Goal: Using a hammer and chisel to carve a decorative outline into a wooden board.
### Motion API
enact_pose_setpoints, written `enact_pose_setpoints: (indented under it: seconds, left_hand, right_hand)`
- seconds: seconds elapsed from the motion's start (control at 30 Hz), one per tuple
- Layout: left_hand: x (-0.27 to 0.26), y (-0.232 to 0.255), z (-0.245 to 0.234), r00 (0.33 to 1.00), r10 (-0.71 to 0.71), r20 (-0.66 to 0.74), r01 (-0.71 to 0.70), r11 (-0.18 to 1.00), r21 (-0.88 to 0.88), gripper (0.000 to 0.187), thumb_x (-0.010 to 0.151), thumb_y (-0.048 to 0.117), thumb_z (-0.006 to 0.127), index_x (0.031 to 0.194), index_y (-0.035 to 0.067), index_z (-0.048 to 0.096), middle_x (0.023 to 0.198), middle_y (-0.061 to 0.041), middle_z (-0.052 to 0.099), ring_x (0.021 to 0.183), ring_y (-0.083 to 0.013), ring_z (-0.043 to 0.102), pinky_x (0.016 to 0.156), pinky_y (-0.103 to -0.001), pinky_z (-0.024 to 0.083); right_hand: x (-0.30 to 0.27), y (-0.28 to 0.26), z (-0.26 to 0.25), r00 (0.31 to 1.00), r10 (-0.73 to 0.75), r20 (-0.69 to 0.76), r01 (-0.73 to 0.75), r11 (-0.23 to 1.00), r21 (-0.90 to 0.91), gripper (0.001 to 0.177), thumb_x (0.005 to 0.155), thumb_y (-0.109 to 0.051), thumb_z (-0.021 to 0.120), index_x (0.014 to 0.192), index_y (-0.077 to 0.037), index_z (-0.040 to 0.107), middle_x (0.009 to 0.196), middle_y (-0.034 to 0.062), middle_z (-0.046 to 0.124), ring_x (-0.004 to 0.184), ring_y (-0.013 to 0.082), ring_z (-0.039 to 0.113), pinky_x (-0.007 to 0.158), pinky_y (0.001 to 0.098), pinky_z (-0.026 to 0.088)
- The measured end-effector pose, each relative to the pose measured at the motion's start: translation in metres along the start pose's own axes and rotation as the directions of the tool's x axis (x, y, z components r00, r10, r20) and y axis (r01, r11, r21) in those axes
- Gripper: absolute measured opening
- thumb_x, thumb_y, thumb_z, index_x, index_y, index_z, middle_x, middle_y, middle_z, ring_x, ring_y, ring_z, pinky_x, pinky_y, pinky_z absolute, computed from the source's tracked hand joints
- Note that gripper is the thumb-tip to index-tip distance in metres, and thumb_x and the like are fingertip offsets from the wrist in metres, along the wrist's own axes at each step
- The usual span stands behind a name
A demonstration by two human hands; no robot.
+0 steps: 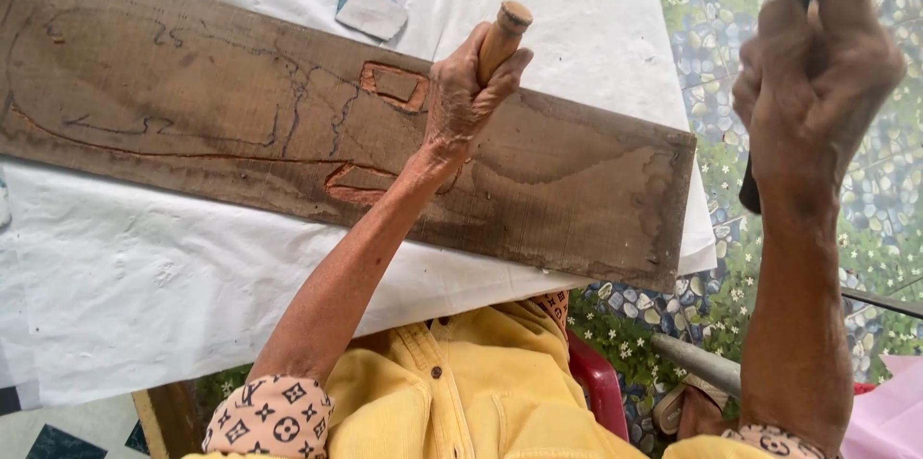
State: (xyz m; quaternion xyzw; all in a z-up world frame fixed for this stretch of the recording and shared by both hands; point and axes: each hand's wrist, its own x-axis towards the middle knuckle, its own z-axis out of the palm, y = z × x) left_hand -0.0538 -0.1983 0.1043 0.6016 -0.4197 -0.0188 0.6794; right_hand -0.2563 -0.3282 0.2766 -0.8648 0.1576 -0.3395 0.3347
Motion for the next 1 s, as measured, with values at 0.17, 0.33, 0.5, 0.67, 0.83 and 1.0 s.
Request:
enact_pose_setpoints:
  seconds: [0.17,0.33,0.5,0.67,0.83,1.0]
  left_hand:
    - [-0.001,0.014,-0.006,0.997,-0.076,-0.006,0.076,0.995,-0.059,0.021,0.103,0.036,0.066,0.104,0.015,0.062,0.075,0.006,0.041,0.065,-0.0105,0.035,0.057,-0.029,0.033]
    - [-0.004,0.013,-0.007,0.997,-0.075,0.018,0.076,0.996,-0.036,0.022,0.104,0.037,0.064,0.11,0.017,0.063,0.077,0.006,0.042,0.066,-0.0114,0.034,0.057,-0.032,0.033]
    - [-0.005,0.01,-0.006,1.0,-0.016,0.011,0.017,0.999,-0.048,0.018,0.106,0.031,0.067,0.116,0.017,0.064,0.075,0.006,0.042,0.064,-0.0104,0.033,0.056,-0.032,0.033]
    - [-0.005,0.015,-0.008,0.999,-0.024,0.043,0.025,0.999,-0.035,0.023,0.105,0.04,0.064,0.115,0.019,0.062,0.077,0.004,0.048,0.066,-0.0122,0.036,0.058,-0.034,0.036]
    - [-0.007,0.019,-0.007,0.996,-0.01,0.092,0.007,1.0,0.028,0.017,0.106,0.033,0.064,0.107,0.018,0.056,0.076,0.006,0.041,0.065,-0.0109,0.031,0.057,-0.031,0.032]
    - [-0.005,0.018,-0.005,0.995,-0.013,0.095,0.007,0.998,0.069,0.021,0.104,0.036,0.064,0.103,0.017,0.056,0.077,0.005,0.038,0.066,-0.0128,0.028,0.058,-0.031,0.03]
  right_hand:
    - [-0.035,0.015,-0.003,0.998,0.058,-0.013,-0.059,0.994,-0.09,0.031,0.133,-0.014,0.049,0.147,0.01,0.061,0.079,0.0086,0.05,0.055,0.0137,0.045,0.042,0.0231,0.04]
    - [-0.082,0.046,0.006,0.997,0.071,0.034,-0.061,0.971,-0.232,0.025,0.125,-0.008,0.057,0.14,0.011,0.062,0.095,0.0186,0.066,0.061,0.0188,0.054,0.046,0.0311,0.049]
    - [-0.124,0.074,0.017,0.963,0.266,0.054,-0.239,0.925,-0.295,0.033,0.116,-0.02,0.063,0.144,-0.003,0.064,0.095,0.0083,0.068,0.059,0.0141,0.051,0.042,0.0307,0.044]
    - [-0.137,0.069,0.023,0.915,0.401,0.051,-0.375,0.888,-0.267,0.041,0.11,-0.027,0.063,0.146,-0.01,0.063,0.091,0.0068,0.07,0.073,0.0163,0.065,0.056,0.032,0.051]
    - [-0.117,0.077,0.009,0.955,0.291,0.051,-0.267,0.926,-0.266,0.036,0.115,-0.018,0.062,0.145,0.002,0.064,0.085,0.008,0.063,0.06,0.0159,0.051,0.047,0.0316,0.047]
    - [-0.049,0.054,0.012,0.989,-0.004,-0.145,-0.015,0.991,-0.133,0.026,0.128,-0.011,0.053,0.137,0.011,0.064,0.082,0.0095,0.058,0.057,0.0148,0.05,0.046,0.0257,0.045]
